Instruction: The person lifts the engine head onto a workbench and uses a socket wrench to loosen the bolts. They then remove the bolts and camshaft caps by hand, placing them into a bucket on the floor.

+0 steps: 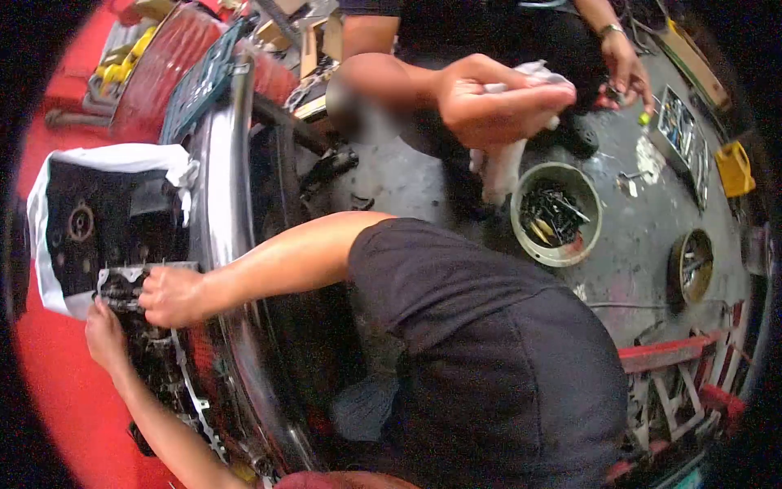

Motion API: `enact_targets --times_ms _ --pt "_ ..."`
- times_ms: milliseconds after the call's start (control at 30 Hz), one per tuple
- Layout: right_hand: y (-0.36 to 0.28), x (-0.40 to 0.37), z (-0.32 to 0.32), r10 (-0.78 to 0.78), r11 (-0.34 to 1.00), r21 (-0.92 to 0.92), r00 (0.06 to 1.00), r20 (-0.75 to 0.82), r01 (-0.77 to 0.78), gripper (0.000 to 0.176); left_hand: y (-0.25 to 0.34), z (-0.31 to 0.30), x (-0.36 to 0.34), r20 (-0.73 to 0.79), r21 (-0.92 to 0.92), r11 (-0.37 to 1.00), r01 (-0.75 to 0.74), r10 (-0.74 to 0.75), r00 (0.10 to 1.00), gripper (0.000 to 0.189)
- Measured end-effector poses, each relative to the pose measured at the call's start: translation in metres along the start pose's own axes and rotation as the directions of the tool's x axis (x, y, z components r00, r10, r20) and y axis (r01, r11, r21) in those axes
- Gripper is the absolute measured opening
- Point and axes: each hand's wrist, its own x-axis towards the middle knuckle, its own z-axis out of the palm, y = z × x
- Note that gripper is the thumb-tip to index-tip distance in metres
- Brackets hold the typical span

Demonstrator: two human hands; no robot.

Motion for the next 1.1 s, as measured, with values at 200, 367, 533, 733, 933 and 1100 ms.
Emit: enact_targets --times_ms 200,367,533,733,933,1100 --pt "-0.006 0.003 0.017 -0.067 0.998 -0.017 0.997 -0.046 0.066 0.015 0.005 -0.003 -0.001 0.023 0.047 0.999 -0.002 0.001 1.000 0.045" --pt "-0.002 -0.001 0.010 -0.063 0.997 0.028 0.995 -0.079 0.065 0.015 -0.016 0.026 0.012 -0.172 -0.076 0.981 -0.180 0.165 0.971 0.029" --pt "-0.007 -0.001 0.029 -0.036 0.999 -0.022 0.999 -0.032 0.036 0.015 0.006 0.007 0.001 -0.166 -0.161 0.978 -0.134 0.107 0.980 0.022" --pt "-0.001 -0.002 0.016 -0.095 0.995 0.028 0.993 -0.071 0.098 0.017 -0.012 0.024 0.012 -0.068 -0.085 0.993 -0.077 0.071 0.995 0.027" --pt "-0.008 0.004 0.020 0.064 0.998 -0.033 0.991 0.113 -0.061 0.017 -0.004 0.013 0.008 -0.040 0.099 0.995 -0.023 0.027 0.999 0.037" --pt "-0.008 0.000 0.014 -0.110 0.991 -0.083 0.993 -0.042 0.106 0.017 -0.032 0.050 0.024 -0.220 -0.176 0.938 -0.299 0.259 0.941 0.023"
